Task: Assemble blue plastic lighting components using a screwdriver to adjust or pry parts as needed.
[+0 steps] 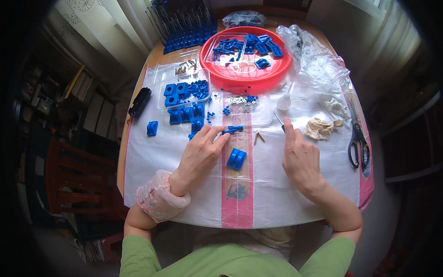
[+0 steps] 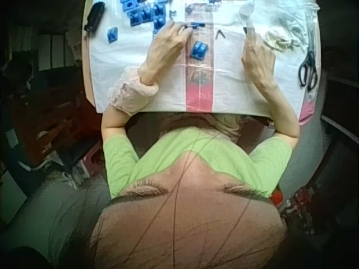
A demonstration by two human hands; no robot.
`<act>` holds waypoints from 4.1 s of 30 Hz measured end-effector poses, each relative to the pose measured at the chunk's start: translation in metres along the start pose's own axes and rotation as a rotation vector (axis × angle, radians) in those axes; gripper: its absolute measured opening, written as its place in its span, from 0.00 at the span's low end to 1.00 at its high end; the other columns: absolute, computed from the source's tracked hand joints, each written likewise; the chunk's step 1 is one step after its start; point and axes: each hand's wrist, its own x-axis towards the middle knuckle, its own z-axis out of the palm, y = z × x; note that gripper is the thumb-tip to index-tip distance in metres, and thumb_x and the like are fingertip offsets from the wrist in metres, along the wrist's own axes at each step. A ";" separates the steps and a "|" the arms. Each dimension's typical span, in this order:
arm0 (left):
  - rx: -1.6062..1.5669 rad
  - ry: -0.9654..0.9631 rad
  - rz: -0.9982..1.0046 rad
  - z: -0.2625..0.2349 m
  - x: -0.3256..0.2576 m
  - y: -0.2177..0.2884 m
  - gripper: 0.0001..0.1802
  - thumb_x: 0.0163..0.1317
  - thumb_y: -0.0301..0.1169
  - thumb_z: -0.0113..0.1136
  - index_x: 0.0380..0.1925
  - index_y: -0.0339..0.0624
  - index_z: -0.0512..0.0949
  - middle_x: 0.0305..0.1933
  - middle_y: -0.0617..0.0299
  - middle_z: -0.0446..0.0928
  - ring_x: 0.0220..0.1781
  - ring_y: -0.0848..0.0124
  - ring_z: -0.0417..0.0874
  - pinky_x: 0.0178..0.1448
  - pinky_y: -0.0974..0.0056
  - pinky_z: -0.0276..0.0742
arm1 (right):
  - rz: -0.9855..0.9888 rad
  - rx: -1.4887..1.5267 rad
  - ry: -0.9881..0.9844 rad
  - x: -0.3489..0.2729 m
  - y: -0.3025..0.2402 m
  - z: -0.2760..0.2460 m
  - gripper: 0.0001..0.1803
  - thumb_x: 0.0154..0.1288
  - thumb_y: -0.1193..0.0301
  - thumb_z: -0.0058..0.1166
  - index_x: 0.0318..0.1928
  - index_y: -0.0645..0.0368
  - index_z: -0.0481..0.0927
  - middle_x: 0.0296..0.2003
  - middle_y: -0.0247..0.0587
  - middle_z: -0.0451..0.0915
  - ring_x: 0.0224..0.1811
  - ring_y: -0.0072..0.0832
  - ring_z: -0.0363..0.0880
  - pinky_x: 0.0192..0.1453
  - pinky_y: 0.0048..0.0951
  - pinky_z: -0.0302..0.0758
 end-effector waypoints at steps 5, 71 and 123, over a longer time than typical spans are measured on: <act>0.033 0.026 0.013 0.001 0.000 0.000 0.16 0.52 0.19 0.61 0.43 0.36 0.83 0.46 0.57 0.81 0.48 0.62 0.80 0.53 0.59 0.79 | -0.026 -0.080 -0.112 -0.003 -0.002 -0.004 0.33 0.63 0.78 0.52 0.70 0.66 0.65 0.31 0.47 0.77 0.24 0.43 0.81 0.28 0.43 0.77; -0.829 -0.063 -0.142 -0.005 -0.014 0.036 0.24 0.59 0.22 0.69 0.57 0.40 0.77 0.33 0.59 0.82 0.31 0.71 0.86 0.37 0.65 0.84 | -0.215 1.016 -0.241 -0.014 -0.028 0.001 0.10 0.63 0.82 0.62 0.45 0.65 0.82 0.35 0.44 0.85 0.32 0.31 0.86 0.36 0.29 0.82; -1.045 -0.178 -0.200 0.003 -0.014 0.040 0.15 0.60 0.21 0.67 0.48 0.39 0.79 0.28 0.65 0.79 0.26 0.79 0.82 0.31 0.72 0.78 | -0.396 0.703 -0.216 -0.019 -0.027 0.000 0.13 0.61 0.83 0.57 0.45 0.64 0.74 0.34 0.51 0.83 0.36 0.48 0.86 0.37 0.43 0.80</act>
